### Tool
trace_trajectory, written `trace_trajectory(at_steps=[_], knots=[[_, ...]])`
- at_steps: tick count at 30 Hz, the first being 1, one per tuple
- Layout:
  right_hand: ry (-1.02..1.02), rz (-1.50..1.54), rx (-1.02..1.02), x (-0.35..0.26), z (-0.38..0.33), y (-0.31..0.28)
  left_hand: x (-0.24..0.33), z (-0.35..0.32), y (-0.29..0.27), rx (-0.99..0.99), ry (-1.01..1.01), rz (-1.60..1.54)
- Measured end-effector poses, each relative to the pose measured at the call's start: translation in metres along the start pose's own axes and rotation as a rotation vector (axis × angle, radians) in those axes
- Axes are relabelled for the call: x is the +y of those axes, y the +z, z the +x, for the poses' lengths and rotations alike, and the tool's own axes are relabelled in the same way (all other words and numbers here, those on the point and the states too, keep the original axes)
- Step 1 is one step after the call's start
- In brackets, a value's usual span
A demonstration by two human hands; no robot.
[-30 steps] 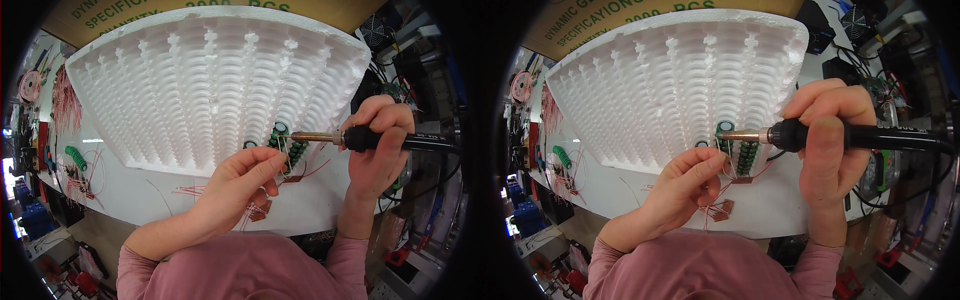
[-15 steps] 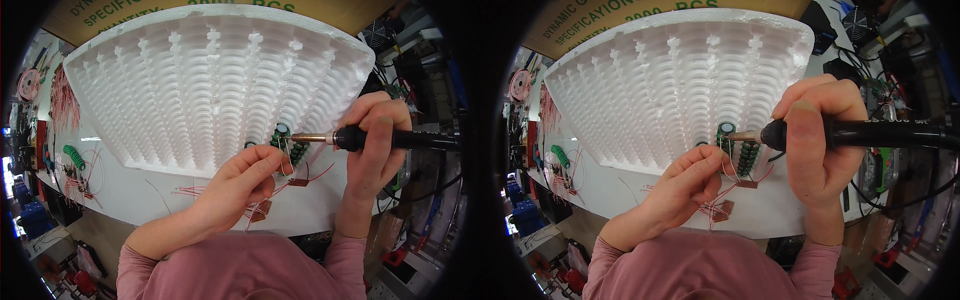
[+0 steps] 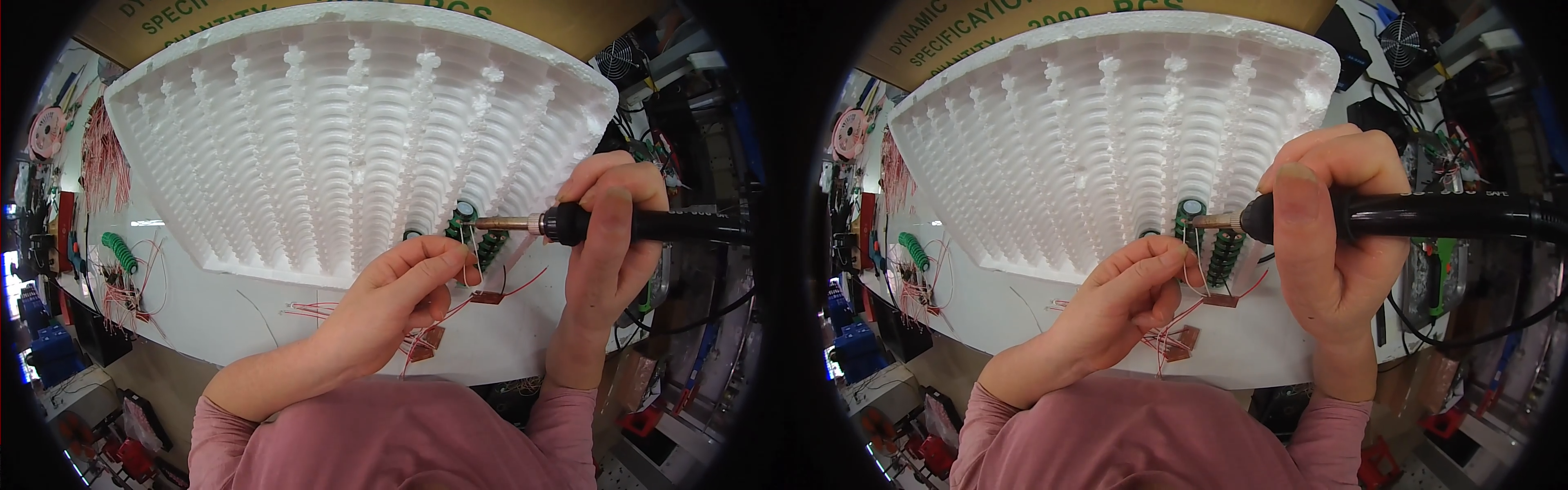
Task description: The person opens and looks inside a thermos, then picks up circuit boards with wires and solders the wire ends to small electronic components in a tray using a soldering iron.
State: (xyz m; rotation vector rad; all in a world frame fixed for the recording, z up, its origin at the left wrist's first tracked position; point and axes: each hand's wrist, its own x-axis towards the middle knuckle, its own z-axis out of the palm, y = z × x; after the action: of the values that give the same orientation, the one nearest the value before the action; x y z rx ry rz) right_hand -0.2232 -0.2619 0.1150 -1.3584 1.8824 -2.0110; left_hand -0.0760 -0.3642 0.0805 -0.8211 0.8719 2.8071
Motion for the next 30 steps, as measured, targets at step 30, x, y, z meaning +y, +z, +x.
trace_trajectory(at_steps=[30], knots=[[0.043, -0.015, -0.026, 0.0003, 0.0015, -0.0014, 0.0010, 0.0041, 0.0010, 0.015, 0.023, 0.075]])
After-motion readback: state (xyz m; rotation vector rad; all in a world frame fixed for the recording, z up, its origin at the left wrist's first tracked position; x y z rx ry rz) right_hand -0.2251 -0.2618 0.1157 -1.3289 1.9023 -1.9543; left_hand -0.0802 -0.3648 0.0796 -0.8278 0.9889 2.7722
